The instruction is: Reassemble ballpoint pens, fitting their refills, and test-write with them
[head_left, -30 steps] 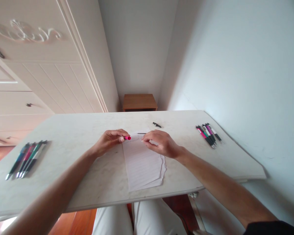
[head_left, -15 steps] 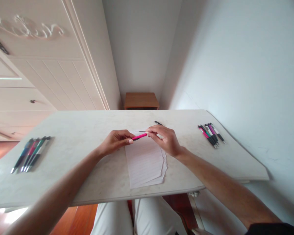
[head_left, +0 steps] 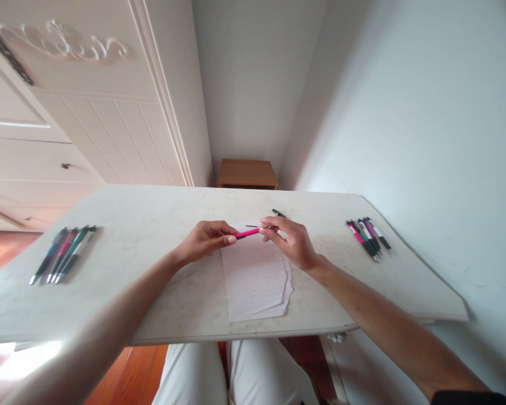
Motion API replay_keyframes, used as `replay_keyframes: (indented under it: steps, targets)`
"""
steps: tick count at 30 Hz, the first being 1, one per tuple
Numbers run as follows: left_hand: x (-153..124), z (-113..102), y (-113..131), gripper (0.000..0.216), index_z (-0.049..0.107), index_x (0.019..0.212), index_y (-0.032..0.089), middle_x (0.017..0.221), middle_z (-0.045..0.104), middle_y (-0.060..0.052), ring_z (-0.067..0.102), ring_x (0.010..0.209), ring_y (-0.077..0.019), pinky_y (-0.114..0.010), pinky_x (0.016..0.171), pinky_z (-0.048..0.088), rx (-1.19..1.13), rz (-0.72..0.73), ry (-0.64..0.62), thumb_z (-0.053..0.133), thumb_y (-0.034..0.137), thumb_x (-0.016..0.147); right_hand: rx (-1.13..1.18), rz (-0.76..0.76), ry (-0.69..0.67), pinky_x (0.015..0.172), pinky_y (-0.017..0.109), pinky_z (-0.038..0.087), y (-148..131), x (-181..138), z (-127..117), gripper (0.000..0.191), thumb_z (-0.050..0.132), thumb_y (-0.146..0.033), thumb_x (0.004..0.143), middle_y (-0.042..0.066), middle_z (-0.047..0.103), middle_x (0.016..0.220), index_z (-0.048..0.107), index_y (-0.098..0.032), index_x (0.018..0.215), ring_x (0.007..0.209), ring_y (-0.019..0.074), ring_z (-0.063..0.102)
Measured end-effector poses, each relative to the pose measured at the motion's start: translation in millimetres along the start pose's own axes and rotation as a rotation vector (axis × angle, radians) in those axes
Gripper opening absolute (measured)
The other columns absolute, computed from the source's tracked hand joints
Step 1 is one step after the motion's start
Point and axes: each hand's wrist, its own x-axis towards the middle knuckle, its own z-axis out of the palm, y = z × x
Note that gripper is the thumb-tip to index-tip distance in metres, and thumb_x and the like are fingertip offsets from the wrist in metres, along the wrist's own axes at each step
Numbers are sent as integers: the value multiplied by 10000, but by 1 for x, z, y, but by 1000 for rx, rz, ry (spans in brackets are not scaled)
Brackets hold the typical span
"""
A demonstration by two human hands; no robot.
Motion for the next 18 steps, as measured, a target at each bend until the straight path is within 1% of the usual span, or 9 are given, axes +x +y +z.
replay_keyframes:
  steps: [2, 5, 9, 18]
  targets:
    - [0, 0, -1, 362, 746, 877, 118, 816, 706, -83, 616, 752, -183, -268, 658, 459, -5, 5, -12, 736, 457, 750, 43, 27, -10, 659, 250, 590, 2, -1, 1, 217, 594, -286, 928, 42, 731, 951, 629, -209, 1128, 679, 129, 713]
    - [0, 0, -1, 372, 748, 875, 123, 814, 705, -82, 612, 737, -179, -263, 639, 455, 9, 11, -5, 734, 472, 747, 54, 32, -31, 683, 251, 601, 2, -2, 0, 227, 591, -281, 931, 44, 740, 954, 630, -206, 1142, 701, 136, 729]
    - [0, 0, 0, 380, 750, 871, 121, 814, 700, -87, 615, 744, -184, -272, 653, 464, 25, 19, 10, 730, 480, 749, 7, -12, -63, 696, 247, 602, 1, -2, -2, 177, 604, -259, 924, 31, 757, 898, 666, -207, 1081, 710, 141, 735]
    - [1, -1, -2, 326, 756, 903, 131, 831, 698, -75, 615, 774, -179, -265, 686, 468, 37, 46, -32, 727, 426, 768, -25, -47, -85, 669, 224, 578, -4, 0, -4, 150, 607, -276, 922, 20, 754, 842, 681, -201, 1028, 672, 131, 726]
